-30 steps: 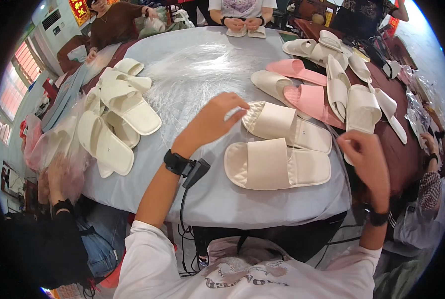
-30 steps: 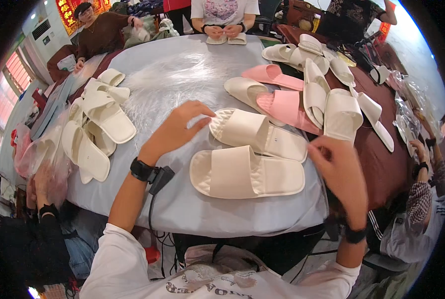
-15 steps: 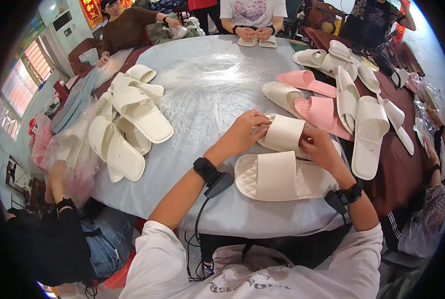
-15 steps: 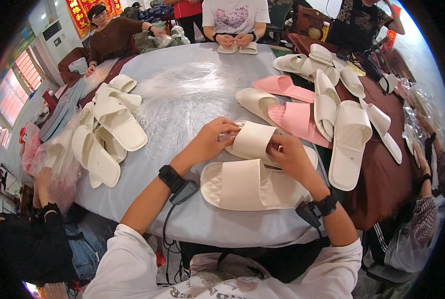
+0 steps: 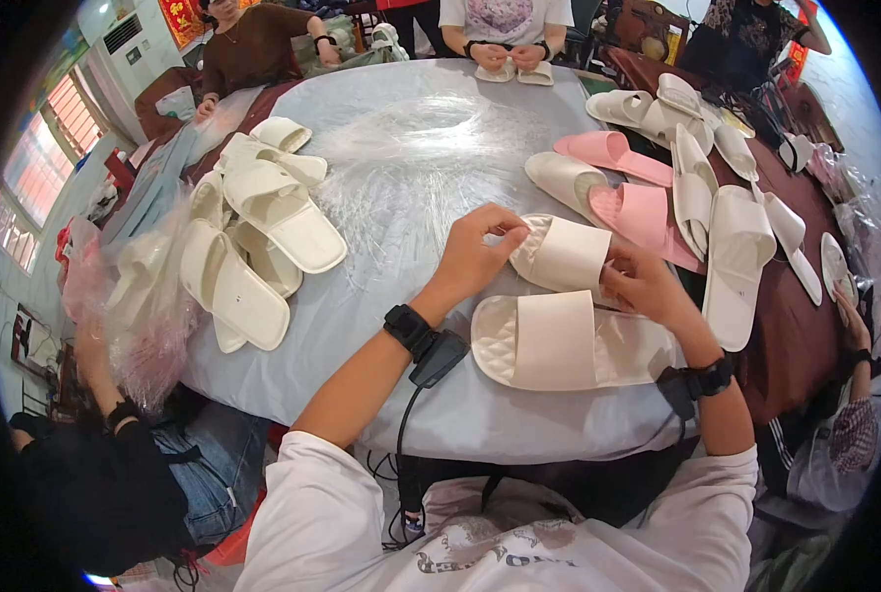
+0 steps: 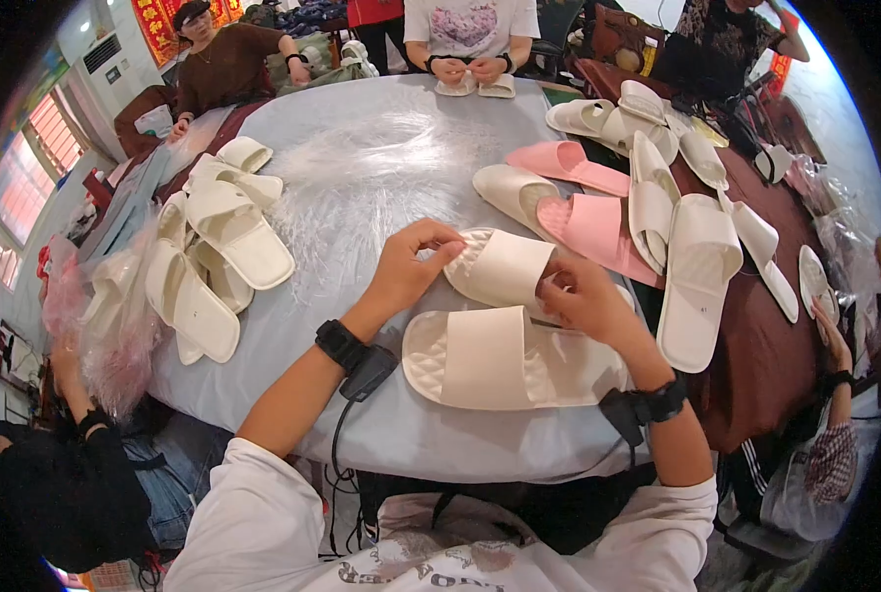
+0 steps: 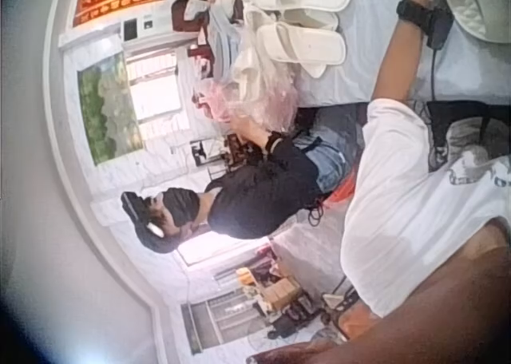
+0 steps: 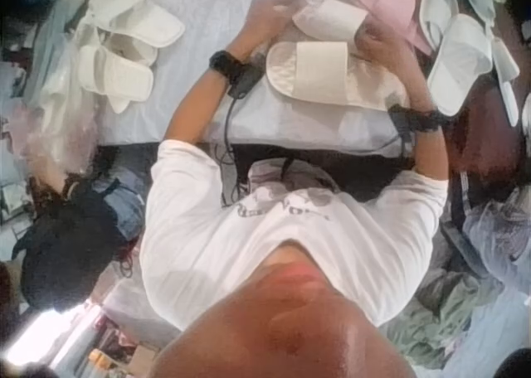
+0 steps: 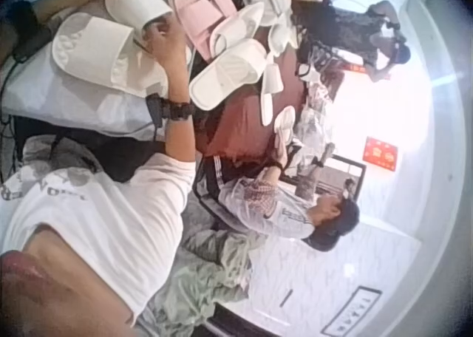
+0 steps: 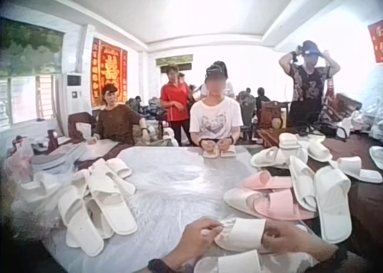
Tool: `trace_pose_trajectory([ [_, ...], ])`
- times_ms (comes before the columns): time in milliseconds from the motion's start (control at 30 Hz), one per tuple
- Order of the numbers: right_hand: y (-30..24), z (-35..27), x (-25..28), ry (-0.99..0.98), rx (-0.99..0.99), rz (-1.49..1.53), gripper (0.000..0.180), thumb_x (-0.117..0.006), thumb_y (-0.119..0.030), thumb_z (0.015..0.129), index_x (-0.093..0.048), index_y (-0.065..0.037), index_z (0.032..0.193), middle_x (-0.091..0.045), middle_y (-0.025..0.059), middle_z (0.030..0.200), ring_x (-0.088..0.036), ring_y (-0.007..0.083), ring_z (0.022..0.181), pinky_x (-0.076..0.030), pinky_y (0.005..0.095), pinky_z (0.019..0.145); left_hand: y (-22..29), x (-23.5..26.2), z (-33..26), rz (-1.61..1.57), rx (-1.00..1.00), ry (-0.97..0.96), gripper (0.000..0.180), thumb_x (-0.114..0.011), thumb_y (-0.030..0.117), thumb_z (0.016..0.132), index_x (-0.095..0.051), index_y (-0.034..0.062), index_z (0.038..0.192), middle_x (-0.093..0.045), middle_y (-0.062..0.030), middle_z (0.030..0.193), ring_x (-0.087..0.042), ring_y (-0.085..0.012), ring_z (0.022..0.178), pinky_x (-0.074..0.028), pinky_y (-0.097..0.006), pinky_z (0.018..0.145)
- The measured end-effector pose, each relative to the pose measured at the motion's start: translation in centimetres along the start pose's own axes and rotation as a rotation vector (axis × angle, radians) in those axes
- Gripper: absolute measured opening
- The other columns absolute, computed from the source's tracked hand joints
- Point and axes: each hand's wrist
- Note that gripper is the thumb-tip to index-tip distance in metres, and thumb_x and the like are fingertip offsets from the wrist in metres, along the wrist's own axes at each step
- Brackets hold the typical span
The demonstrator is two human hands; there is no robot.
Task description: Assembling and inspecting foam slippers at a large work table.
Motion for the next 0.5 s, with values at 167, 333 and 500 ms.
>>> trace_pose_trajectory([
  [167, -2.6, -5.4, 1.5, -0.023, -0.102, 0.272, 0.016, -0.059, -0.018, 0.105, -0.058, -0.004, 0.112, -0.061, 0.0024, 0.076, -0.053, 0.0082, 0.057, -0.040, 0.0229, 0.049, 0.3, 1.0, -0.3, -0.271, 0.150, 0.061, 0.011, -0.060, 0.012, 0.101, -0.061, 0.0035, 0.095, -0.069, -0.0105, 0.113, -0.061, -0.0100, 0.091, -0.052, -0.028, 0.082],
  [333, -1.3, -9.5, 2.0, -0.168, -0.024, 0.512, 0.021, -0.052, -0.017, 0.109, -0.062, 0.000, 0.115, -0.067, 0.0070, 0.084, -0.059, 0.0115, 0.061, -0.046, 0.0248, 0.054, 1.0, 1.3, -0.3, -0.375, 0.166, 0.071, 0.013, -0.057, 0.013, 0.102, -0.061, 0.0027, 0.096, -0.070, -0.0125, 0.114, -0.062, -0.0117, 0.088, -0.051, -0.028, 0.081],
  [500, -2.8, -11.0, 1.0, -0.016, 0.162, 0.258, 0.016, -0.054, -0.005, 0.105, -0.065, 0.002, 0.114, -0.071, 0.0082, 0.094, -0.066, 0.0153, 0.078, -0.052, 0.0273, 0.067, 1.3, 0.9, -0.1, -0.338, 0.126, 0.018, 0.014, -0.058, 0.014, 0.102, -0.063, 0.0018, 0.098, -0.071, -0.0128, 0.114, -0.063, -0.0117, 0.085, -0.052, -0.029, 0.078],
])
Point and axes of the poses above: each hand's wrist, its own z-axis towards the middle knuckle, its own x-axis out of the back of the hand, y = z × x
